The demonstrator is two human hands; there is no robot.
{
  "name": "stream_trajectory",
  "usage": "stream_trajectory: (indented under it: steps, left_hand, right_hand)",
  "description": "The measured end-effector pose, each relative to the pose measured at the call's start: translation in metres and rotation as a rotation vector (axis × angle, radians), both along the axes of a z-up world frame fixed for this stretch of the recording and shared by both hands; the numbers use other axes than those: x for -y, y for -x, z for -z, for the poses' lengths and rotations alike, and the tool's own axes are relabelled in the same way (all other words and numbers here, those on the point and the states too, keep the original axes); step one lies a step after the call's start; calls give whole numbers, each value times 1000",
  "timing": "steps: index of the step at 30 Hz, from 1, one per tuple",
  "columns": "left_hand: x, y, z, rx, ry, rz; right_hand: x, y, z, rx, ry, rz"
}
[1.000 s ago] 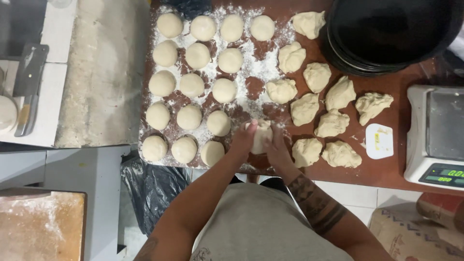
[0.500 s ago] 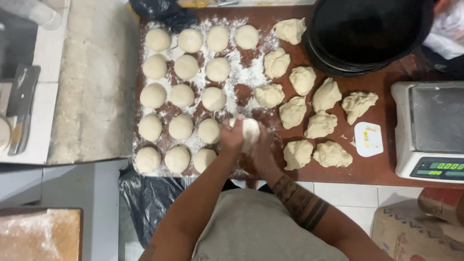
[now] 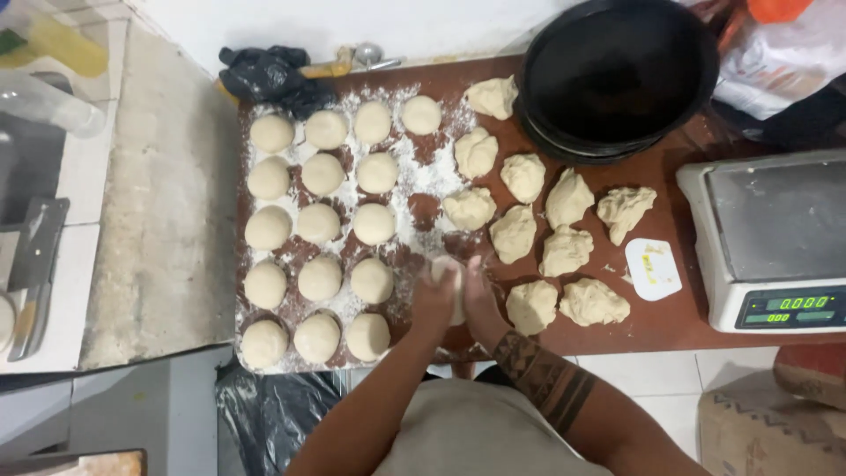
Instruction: Shaping pre-portioned dough pieces into smooth balls on a floured surface
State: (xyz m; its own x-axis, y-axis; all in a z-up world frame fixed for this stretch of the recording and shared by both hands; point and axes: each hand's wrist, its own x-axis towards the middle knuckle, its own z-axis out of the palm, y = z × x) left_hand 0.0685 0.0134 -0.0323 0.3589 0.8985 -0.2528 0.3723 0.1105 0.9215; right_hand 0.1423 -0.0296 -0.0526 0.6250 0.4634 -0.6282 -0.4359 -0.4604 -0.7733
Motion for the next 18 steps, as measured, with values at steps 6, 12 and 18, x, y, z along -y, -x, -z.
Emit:
stream_trajectory:
  steps: [6, 12, 18]
  left_hand:
    - [-14, 8, -58, -92, 326, -148]
    - [-26, 40, 94, -81, 1, 154]
    - [-43, 78, 95, -152, 285, 32]
  right_hand:
    - [12, 22, -87, -179, -277, -64]
    - [7, 4, 22, 890, -346, -254]
    - [34, 5, 34, 1033, -22, -855]
